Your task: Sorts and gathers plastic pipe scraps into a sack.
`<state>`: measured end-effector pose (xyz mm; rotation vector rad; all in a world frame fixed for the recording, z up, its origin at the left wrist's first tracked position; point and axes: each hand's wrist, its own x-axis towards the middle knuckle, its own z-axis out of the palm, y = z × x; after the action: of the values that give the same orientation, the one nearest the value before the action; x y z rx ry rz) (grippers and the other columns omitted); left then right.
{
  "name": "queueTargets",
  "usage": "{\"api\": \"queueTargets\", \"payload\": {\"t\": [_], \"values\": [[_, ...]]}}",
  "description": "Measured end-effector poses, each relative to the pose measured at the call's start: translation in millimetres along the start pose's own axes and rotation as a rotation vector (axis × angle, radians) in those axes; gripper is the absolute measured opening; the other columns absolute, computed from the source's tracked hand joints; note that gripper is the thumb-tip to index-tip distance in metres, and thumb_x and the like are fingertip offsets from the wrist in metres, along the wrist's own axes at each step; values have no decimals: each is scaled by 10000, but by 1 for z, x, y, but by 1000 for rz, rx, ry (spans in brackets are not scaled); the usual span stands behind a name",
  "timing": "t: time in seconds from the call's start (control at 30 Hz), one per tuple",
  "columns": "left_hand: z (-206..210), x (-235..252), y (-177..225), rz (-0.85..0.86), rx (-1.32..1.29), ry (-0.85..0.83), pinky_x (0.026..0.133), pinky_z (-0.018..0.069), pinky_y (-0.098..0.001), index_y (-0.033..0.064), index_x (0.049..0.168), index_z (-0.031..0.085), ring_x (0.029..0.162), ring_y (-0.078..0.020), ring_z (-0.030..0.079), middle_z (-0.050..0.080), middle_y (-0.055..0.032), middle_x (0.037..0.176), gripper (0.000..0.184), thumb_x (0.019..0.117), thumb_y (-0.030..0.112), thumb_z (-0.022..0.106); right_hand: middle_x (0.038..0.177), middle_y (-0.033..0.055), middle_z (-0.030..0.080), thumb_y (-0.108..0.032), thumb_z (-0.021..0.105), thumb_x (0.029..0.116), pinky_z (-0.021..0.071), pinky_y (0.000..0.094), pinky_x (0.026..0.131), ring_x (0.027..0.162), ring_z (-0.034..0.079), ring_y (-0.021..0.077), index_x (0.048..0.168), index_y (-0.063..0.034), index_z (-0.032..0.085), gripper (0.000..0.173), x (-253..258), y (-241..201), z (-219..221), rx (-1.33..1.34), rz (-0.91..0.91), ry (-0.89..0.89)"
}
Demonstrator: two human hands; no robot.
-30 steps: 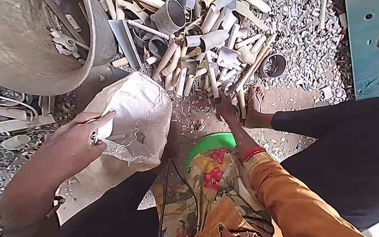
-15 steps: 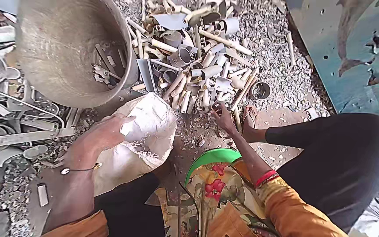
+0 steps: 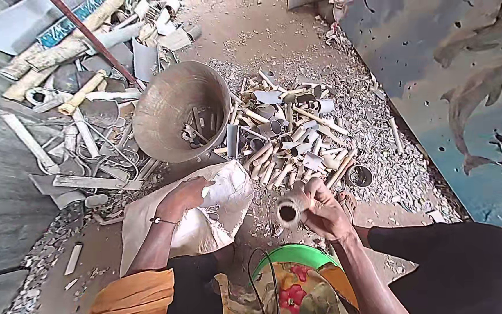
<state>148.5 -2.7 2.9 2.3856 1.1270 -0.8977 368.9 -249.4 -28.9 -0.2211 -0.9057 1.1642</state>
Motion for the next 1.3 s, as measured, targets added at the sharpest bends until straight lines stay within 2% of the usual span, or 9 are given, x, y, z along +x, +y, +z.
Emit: {"api": "queueTargets", "payload": {"t": [0.17,0.3,0.4,0.5,0.67,0.77,0.9,1.03,1.3], "values": [[4,-14,-8,9,-52,28,1136,366,-600,143,1519,510,1403,-414,463,512,-201,1504,674,889,-34,671,1120,-48,689,-134,584,1033,593,316,908,1062,678,100,1165,-229,684,192,-1,3,1,92,18,-77],[3,-17,-18,25,-141,90,1135,360,-617,125,1515,513,1402,-434,453,481,-221,1521,674,884,-50,675,1035,4,683,-78,501,1037,628,366,832,914,705,136,1080,-125,643,155,13,35,1,-354,132,254],[9,-11,-24,56,-187,134,1114,373,-635,80,1495,527,1367,-446,485,515,-237,1485,664,872,-38,723,1153,169,689,6,479,1029,597,360,904,1014,702,188,1164,87,655,236,26,94,-5,-858,283,282],[14,-5,-29,62,-177,155,1081,400,-642,62,1486,536,1343,-450,498,535,-239,1455,696,839,-37,772,1330,211,640,-22,499,1035,565,353,962,1128,679,221,1345,61,607,339,31,132,-21,-904,410,88],[13,-8,-31,34,-127,156,1048,438,-624,110,1477,561,1307,-407,542,558,-188,1447,697,833,-33,786,1176,181,703,-82,560,1024,574,416,911,1012,705,248,1228,21,667,252,3,112,-105,-1153,714,627],[13,-4,-31,15,-100,129,1029,456,-617,141,1495,544,1288,-385,559,545,-148,1469,717,839,-2,795,1231,245,675,-112,595,994,496,507,1017,1154,654,353,1252,33,662,302,-36,88,-171,-1377,1049,802],[15,11,-28,31,-64,71,1006,463,-639,182,1516,525,1282,-401,559,537,-128,1480,750,839,-19,778,1583,373,279,-176,775,857,406,687,1048,1392,380,573,1602,-182,358,853,-74,93,-236,-1591,1410,598],[15,27,-23,36,-63,-3,991,466,-650,205,1534,499,1273,-388,569,534,-117,1486,773,847,-35,759,1686,297,-66,-39,822,746,390,792,953,1419,251,646,1632,-370,243,1108,-89,123,-285,-1682,1397,625],[6,30,-11,16,-46,-35,964,483,-648,182,1523,513,1225,-397,603,530,-129,1492,729,867,-45,735,1639,313,234,-26,630,948,492,649,970,1396,410,548,1561,-219,438,670,-96,123,-296,-1847,1412,436]]}}
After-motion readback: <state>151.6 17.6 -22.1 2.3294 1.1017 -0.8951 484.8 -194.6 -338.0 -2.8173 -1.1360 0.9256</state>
